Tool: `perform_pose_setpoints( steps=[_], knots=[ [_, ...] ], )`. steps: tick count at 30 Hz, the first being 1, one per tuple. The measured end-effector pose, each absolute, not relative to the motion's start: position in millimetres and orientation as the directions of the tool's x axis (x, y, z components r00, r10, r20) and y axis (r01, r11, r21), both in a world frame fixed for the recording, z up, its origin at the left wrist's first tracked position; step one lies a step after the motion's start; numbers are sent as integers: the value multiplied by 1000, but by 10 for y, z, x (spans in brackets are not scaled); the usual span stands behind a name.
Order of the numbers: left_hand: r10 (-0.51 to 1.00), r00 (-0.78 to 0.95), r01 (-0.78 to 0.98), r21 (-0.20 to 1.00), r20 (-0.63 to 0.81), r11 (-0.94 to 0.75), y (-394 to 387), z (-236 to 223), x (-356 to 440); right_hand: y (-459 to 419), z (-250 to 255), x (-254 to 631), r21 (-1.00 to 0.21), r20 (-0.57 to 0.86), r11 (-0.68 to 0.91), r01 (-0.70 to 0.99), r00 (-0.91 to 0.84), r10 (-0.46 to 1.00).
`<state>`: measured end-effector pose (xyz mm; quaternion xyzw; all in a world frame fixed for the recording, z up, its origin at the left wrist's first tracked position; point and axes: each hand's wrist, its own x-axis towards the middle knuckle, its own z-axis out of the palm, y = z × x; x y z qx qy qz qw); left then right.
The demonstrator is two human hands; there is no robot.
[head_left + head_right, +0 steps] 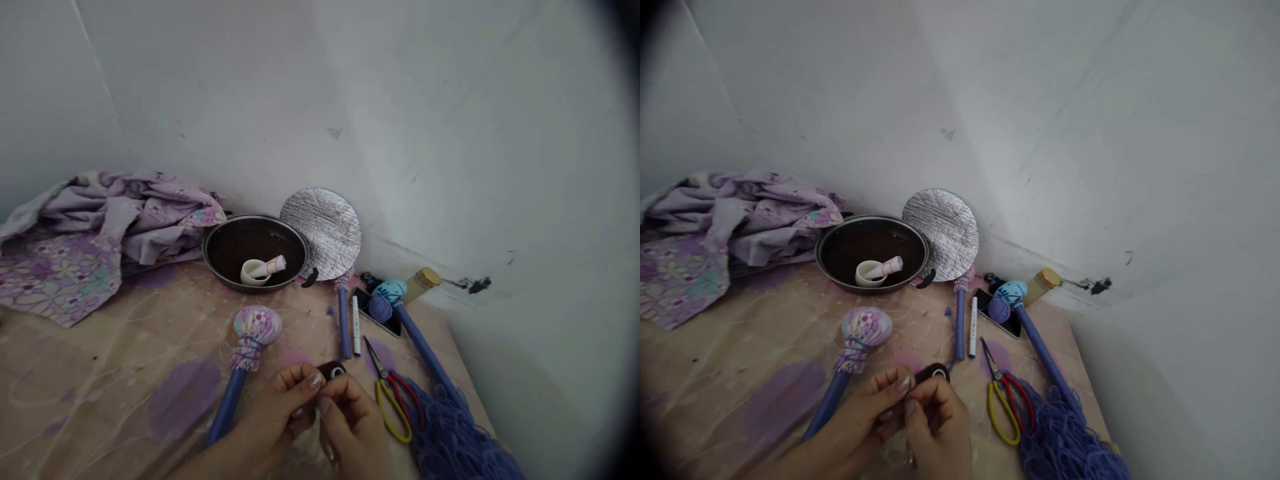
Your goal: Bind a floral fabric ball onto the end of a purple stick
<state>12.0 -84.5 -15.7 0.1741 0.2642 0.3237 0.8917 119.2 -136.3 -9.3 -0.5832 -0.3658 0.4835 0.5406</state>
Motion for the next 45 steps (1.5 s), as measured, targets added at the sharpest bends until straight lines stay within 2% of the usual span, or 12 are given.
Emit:
perform_pose_setpoints(
  steps=[6, 11, 17, 37, 45],
  knots=[
    [677, 603, -531, 422, -422, 735, -864, -134, 123, -1330, -174, 1279, -938, -240, -201, -281, 108, 965],
    [680, 593, -524, 435, -432, 732, -869, -119, 114, -1320, -135, 1294, -908, -286, -240, -345, 91, 954],
    [678, 588, -487, 476, -441, 732, -866, -112, 107, -1315, -68, 1298, -877, -335, -300, -375, 30, 942],
    [715, 543, -443, 574, -439, 689, -871, -84, 92, -1295, 5, 1279, -807, -376, -337, -485, -17, 926],
    [742, 536, -386, 666, -402, 639, -847, -96, 86, -1292, 20, 1284, -799, -379, -351, -489, -44, 924]
  ],
)
